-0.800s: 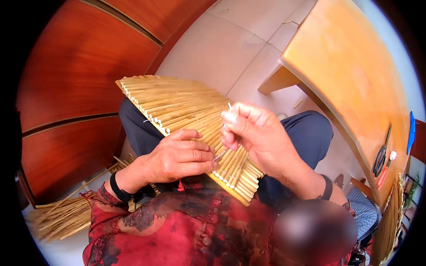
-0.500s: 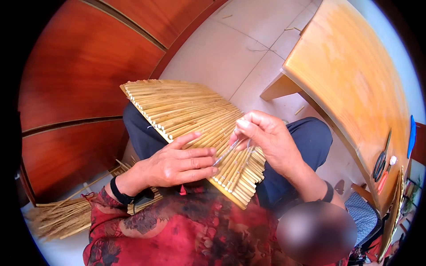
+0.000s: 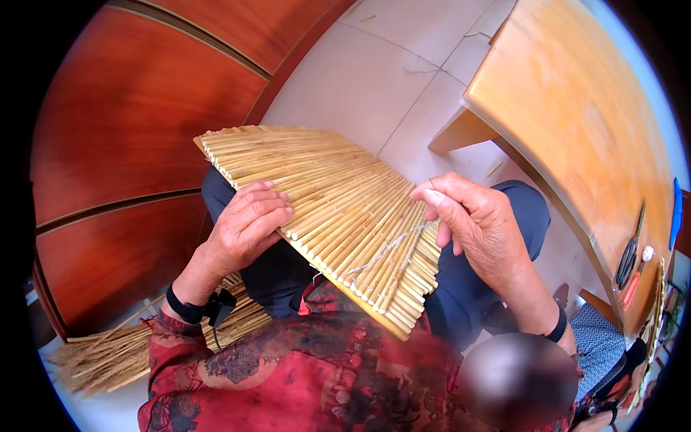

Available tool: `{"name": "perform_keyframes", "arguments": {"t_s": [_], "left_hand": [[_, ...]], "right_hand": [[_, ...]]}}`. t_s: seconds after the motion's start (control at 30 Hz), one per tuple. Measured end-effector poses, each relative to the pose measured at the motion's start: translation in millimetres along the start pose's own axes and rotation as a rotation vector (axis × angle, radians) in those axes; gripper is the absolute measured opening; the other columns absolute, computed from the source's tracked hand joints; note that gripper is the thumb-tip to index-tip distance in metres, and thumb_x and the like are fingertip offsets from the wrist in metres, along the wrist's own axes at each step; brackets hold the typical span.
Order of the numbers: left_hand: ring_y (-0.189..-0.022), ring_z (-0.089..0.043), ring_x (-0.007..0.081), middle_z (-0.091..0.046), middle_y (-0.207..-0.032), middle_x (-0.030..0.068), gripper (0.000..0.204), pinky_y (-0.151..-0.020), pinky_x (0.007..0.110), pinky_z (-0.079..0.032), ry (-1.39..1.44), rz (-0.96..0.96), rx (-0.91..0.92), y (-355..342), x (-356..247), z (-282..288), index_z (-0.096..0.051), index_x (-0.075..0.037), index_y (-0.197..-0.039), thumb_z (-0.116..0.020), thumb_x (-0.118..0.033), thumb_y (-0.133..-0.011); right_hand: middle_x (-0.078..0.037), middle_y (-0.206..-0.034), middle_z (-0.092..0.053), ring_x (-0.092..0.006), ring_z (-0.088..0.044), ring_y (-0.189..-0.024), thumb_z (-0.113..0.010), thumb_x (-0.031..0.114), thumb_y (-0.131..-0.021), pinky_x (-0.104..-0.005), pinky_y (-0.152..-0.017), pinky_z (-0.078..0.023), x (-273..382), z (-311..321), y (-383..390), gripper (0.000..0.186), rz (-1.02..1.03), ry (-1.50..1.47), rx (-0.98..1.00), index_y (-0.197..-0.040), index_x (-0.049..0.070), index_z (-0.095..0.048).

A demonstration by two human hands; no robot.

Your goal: The person weaves a straw mat by hand, threading white cord through rows of dried straw stalks and securing the edges.

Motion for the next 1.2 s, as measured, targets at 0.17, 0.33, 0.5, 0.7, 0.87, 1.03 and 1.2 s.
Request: {"name": "perform_keyframes", "arguments": {"t_s": [0.17, 0.33, 0.5, 0.7, 0.87, 1.03, 1.2], "left_hand": [[-0.089, -0.063, 0.0277, -0.064, -0.095, 0.0128, 0.034, -0.087, 0.043, -0.051, 0.015, -0.091, -0.001, -3, -3, 2, -0.062, 0.002, -0.099, -0.073, -0.003, -0.067], [-0.086, -0.062, 0.0228, -0.061, -0.090, 0.0091, 0.028, -0.084, 0.038, -0.051, -0.040, -0.135, 0.006, -11, -10, 4, -0.063, 0.002, -0.097, -0.064, -0.007, -0.070], [-0.086, -0.062, 0.0248, -0.062, -0.091, 0.0104, 0.025, -0.083, 0.038, -0.052, -0.030, -0.102, 0.025, -6, -12, 0, -0.063, 0.002, -0.093, -0.065, -0.006, -0.070], [-0.090, -0.063, 0.0287, -0.063, -0.093, 0.0124, 0.029, -0.084, 0.042, -0.050, -0.017, -0.042, 0.010, 3, -8, -6, -0.061, 0.001, -0.089, -0.072, -0.003, -0.062], [-0.094, -0.061, 0.0303, -0.062, -0.097, 0.0121, 0.036, -0.088, 0.046, -0.048, 0.041, 0.041, 0.048, 1, -7, -8, -0.059, -0.001, -0.092, -0.074, 0.000, -0.059], [-0.117, -0.054, 0.0272, -0.062, -0.110, 0.0093, 0.035, -0.105, 0.052, -0.032, -0.167, 0.183, 0.064, 2, -26, -4, -0.062, -0.005, -0.103, -0.071, -0.010, -0.070], [-0.126, -0.050, 0.0272, -0.061, -0.122, 0.0074, 0.052, -0.109, 0.058, -0.024, -0.174, 0.052, 0.161, 6, -51, -22, -0.059, -0.008, -0.115, -0.076, -0.014, -0.066]], "right_hand": [[0.000, -0.079, -0.060, -0.0031, -0.052, -0.058, -0.055, 0.013, -0.096, -0.0169, -0.049, -0.041, -8, -7, 0, 0.017, 0.012, 0.012, 0.034, -0.102, 0.004, -0.067], [-0.003, -0.080, -0.059, -0.0066, -0.052, -0.058, -0.053, 0.008, -0.094, -0.0213, -0.053, -0.045, -7, -26, 2, 0.017, 0.070, 0.017, 0.114, -0.102, 0.000, -0.065], [-0.005, -0.080, -0.061, -0.0080, -0.055, -0.060, -0.052, 0.005, -0.093, -0.0231, -0.055, -0.046, -12, -33, 2, 0.018, -0.015, 0.011, 0.133, -0.106, -0.001, -0.063], [-0.008, -0.078, -0.063, -0.0109, -0.057, -0.061, -0.054, 0.004, -0.091, -0.0261, -0.059, -0.049, -19, -51, 10, 0.022, 0.015, 0.114, 0.268, -0.112, 0.000, -0.060], [-0.008, -0.073, -0.063, -0.0149, -0.062, -0.067, -0.056, 0.004, -0.091, -0.0295, -0.064, -0.051, -28, -56, 16, 0.020, -0.082, 0.083, 0.215, -0.110, 0.001, -0.059], [-0.011, -0.078, -0.063, -0.0259, -0.064, -0.070, -0.062, 0.008, -0.087, -0.0348, -0.064, -0.051, -28, -66, 21, 0.007, 0.250, 0.232, 0.188, -0.093, 0.003, -0.061], [-0.008, -0.079, -0.058, -0.0223, -0.059, -0.072, -0.065, 0.005, -0.085, -0.0315, -0.064, -0.048, -29, -71, 26, 0.013, 0.399, 0.301, 0.147, -0.097, 0.005, -0.067]]}}
Point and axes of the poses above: each hand's wrist, its own y-axis away from the middle knuckle, its own z-axis out of the back of the hand, x = y × z, the point moved 6 cm from there along -y, towards the middle knuckle
